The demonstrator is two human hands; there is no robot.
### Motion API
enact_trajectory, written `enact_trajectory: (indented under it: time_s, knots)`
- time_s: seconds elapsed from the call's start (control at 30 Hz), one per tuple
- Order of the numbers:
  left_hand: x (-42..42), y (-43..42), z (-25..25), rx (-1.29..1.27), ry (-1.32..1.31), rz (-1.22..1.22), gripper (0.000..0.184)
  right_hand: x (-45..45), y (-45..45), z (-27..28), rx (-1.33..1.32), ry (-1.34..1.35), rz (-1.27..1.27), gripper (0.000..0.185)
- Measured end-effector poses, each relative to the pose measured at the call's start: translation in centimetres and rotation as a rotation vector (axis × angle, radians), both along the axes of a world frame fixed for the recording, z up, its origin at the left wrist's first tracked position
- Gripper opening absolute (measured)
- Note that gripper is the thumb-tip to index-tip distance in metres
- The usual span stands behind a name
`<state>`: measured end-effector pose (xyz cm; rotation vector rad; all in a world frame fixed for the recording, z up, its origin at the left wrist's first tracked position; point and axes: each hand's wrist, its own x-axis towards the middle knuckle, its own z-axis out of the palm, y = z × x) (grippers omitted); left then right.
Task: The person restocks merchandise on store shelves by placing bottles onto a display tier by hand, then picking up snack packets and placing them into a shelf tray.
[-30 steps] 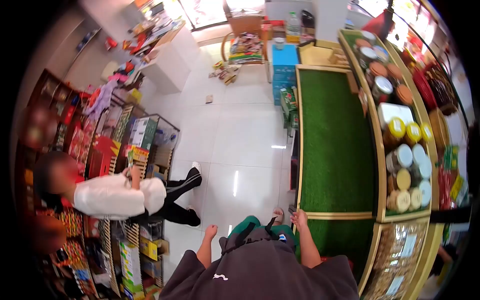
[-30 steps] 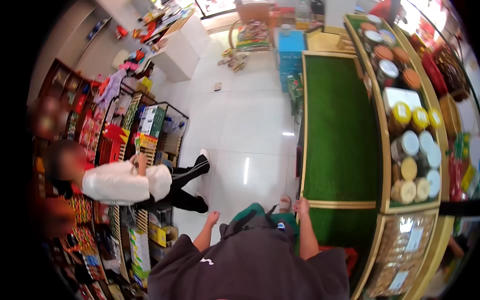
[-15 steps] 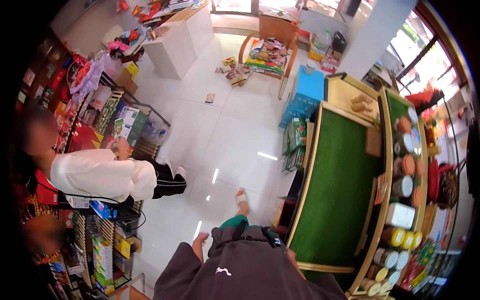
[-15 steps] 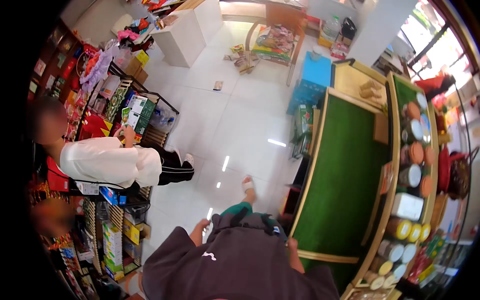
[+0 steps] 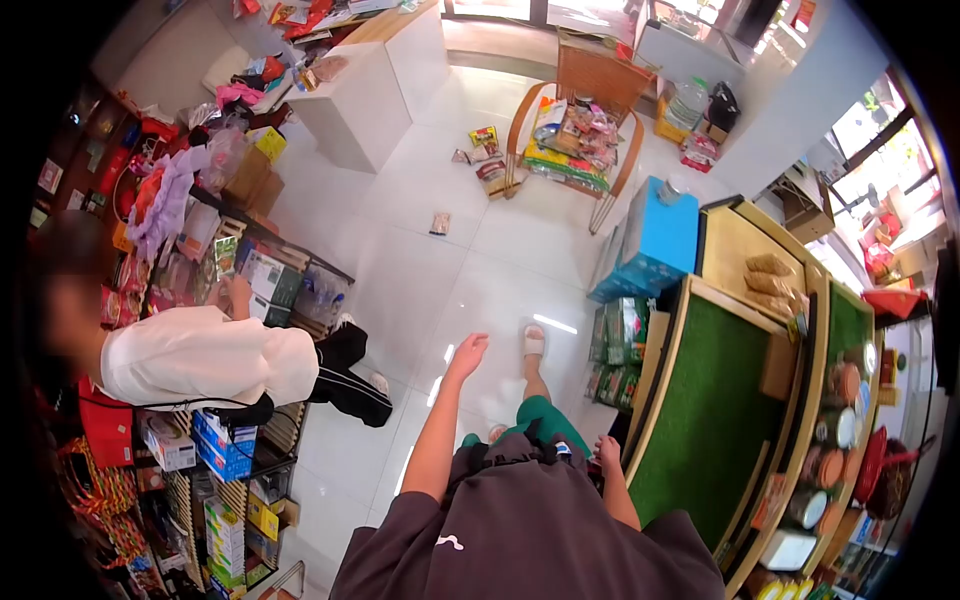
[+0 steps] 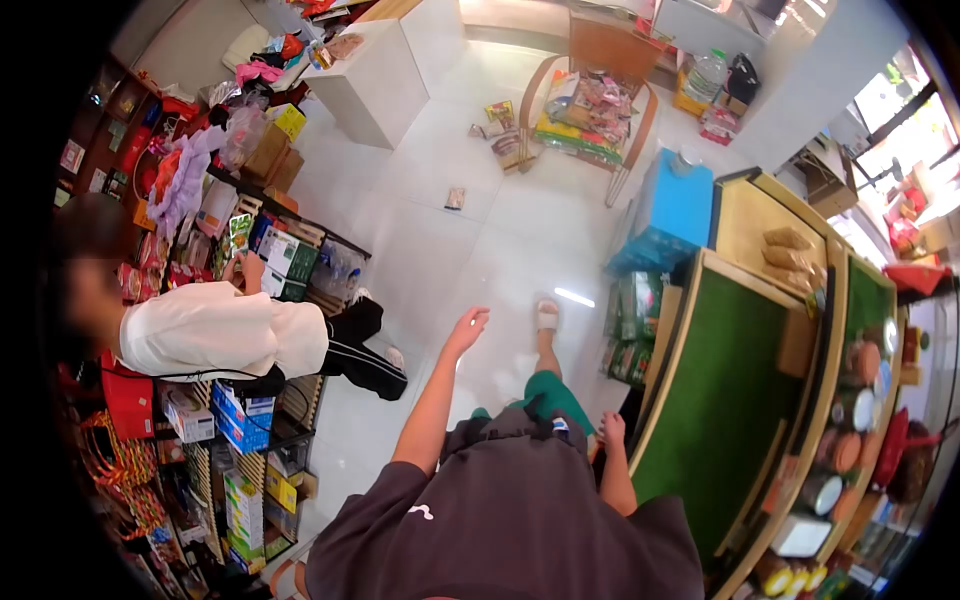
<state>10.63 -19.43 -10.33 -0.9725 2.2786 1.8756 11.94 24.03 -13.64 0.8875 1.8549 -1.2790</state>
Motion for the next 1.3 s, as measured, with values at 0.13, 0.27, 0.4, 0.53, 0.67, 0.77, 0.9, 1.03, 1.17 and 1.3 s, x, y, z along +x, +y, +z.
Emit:
enact_trajectory:
  time_s: [0.13, 0.27, 0.4, 0.53, 0.67, 0.77, 0.9, 1.03, 1.17, 1.3]
  knots:
    - [3.9, -5.2, -6.4, -0.212, -0.258, 0.053, 0.039, -7.1, -2.6, -2.3, 0.089, -0.213, 0.127, 0.04]
    - [11.2, -6.6, -6.8, 0.254, -0.875, 0.3, 0.035, -16.6, -7.0, -3.3, 0.092, -0.317, 0.332, 0.043]
    - [11.9, -6.3, -3.4, 0.413, -0.838, 0.621, 0.036, -29.0, -14.1, -5.2, -0.047, 0.075, 0.363, 0.019]
    - [7.5, -8.3, -4.5, 0.523, -0.836, 0.684, 0.038, -40.6, -25.3, -2.8, -0.216, 0.104, 0.26, 0.03]
    - [-0.8, -14.3, -8.0, 0.547, -0.894, 0.531, 0.039, -48.1, -34.5, -2.2, -0.159, 0.133, 0.457, 0.035]
    - [-8.6, -21.5, -11.7, 0.504, -0.748, 0.529, 0.036, -52.4, -40.5, -4.1, -0.032, 0.099, 0.639, 0.036]
    - [-18.9, -30.5, -16.6, 0.237, -0.549, 0.489, 0.035, -56.2, -47.7, -5.6, 0.176, -0.029, 0.879, 0.035]
    - [-29.9, -39.2, -17.4, 0.412, -0.388, 0.647, 0.032, -62.8, -57.5, -13.2, 0.138, 0.261, 1.188, 0.037]
    - [-37.1, -45.3, -24.4, 0.289, -0.452, 0.458, 0.037, -69.7, -69.8, -18.2, 0.16, 0.239, 1.284, 0.037]
    - [-42.8, -50.2, -34.2, 0.09, -0.602, 0.244, 0.047, -78.4, -79.9, -33.4, 0.291, 0.478, 1.629, 0.037]
